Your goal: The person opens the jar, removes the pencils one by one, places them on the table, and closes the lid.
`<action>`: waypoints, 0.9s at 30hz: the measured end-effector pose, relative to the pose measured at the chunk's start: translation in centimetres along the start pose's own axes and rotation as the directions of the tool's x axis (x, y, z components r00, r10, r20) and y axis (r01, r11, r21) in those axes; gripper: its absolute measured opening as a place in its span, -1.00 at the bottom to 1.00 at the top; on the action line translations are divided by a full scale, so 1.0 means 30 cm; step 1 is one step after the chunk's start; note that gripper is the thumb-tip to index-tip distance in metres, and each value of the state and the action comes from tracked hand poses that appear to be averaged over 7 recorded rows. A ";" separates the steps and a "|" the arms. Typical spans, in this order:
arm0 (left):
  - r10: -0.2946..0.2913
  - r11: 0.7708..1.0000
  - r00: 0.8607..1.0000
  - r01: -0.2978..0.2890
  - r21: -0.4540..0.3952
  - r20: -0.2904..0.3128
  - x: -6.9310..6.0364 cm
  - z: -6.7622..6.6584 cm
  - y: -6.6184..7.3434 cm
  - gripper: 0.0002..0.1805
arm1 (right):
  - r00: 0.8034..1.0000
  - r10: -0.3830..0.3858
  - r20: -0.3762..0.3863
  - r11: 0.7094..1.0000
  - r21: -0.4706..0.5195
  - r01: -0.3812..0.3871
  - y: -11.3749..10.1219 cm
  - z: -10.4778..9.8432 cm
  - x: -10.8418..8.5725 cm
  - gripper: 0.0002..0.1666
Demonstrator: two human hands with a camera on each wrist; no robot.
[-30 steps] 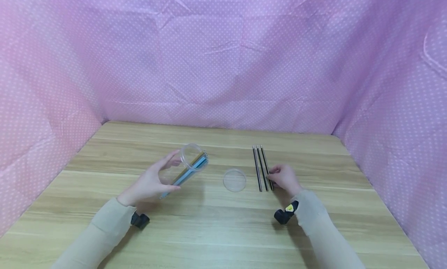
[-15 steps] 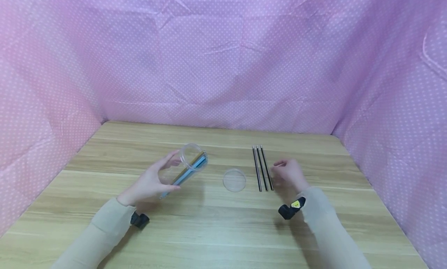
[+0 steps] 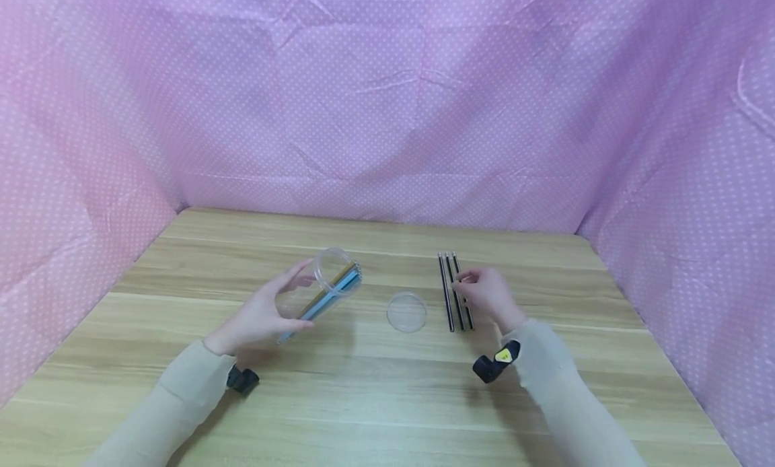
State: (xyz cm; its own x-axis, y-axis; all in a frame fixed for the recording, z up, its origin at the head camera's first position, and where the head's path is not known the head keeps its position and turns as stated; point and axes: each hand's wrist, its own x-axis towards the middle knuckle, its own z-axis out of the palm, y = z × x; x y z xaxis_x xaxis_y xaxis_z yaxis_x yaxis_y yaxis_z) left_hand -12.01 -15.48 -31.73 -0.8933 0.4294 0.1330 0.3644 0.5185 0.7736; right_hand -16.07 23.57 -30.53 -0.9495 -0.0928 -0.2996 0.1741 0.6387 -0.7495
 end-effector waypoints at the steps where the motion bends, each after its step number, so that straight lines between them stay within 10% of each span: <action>1: 0.005 1.000 1.000 -0.005 -0.002 0.000 0.001 0.000 0.000 0.11 | 1.000 -0.012 0.003 1.000 0.002 0.012 -0.009 0.006 -0.001 -0.57; 27: 0.016 1.000 1.000 -0.016 0.014 -0.003 -0.001 0.003 0.007 0.11 | 0.974 -0.189 0.129 0.980 0.090 0.178 -0.230 0.140 -0.018 -0.67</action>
State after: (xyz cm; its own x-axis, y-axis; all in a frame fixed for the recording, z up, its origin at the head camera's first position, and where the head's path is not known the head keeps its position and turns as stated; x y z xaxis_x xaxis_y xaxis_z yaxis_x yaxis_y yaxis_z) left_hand -11.90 -15.31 -31.64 -0.8880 0.4356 0.1473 0.3823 0.5216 0.7627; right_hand -15.68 16.01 -27.68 -0.9238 -0.3091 -0.2261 0.0247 0.5410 -0.8407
